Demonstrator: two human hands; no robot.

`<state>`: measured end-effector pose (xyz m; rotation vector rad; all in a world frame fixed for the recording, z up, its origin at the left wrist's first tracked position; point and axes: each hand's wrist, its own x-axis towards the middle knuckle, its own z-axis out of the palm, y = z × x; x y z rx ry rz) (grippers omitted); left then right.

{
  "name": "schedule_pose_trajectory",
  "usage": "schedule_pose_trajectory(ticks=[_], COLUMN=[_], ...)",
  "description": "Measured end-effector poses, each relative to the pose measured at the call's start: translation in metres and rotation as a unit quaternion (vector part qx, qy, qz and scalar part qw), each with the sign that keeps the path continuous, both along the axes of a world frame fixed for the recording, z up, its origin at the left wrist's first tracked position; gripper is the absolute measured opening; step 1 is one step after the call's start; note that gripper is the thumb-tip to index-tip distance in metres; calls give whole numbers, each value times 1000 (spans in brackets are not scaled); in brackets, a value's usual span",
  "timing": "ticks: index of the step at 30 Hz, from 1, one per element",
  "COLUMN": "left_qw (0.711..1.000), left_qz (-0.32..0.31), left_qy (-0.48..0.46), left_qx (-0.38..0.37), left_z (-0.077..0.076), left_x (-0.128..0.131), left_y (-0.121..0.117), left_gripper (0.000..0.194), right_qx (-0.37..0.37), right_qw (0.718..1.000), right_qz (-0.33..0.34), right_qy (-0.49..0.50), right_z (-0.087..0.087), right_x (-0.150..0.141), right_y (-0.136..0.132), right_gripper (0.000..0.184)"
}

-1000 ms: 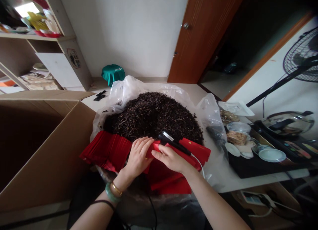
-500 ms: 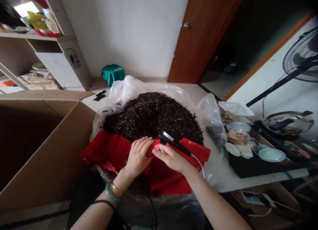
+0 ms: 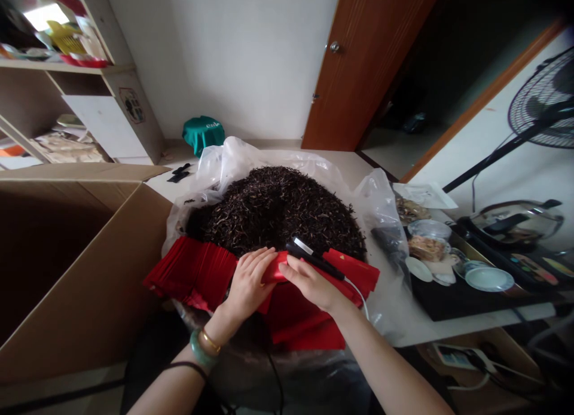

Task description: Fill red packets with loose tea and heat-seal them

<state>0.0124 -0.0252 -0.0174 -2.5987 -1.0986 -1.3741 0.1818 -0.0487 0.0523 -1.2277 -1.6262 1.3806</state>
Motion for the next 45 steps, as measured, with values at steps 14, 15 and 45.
schedule_pose_trajectory(ticks=[14,15,45], left_qw=[999,999,993], left_qz=[20,20,18], left_qy=[-41,-41,-83], left_qx=[-19,-19,-77], left_z=[-2,-1,3], left_x=[1,1,-1], left_y=[0,0,-1], left_gripper=[47,46,45], right_qx=[-11,-12,402], right_qw=[993,993,881], right_qz=[47,45,16], right_qy=[112,106,-250], right_z=[4,5,-1], right_x=[0,0,4], right_y=[1,1,1], right_gripper=[47,47,16])
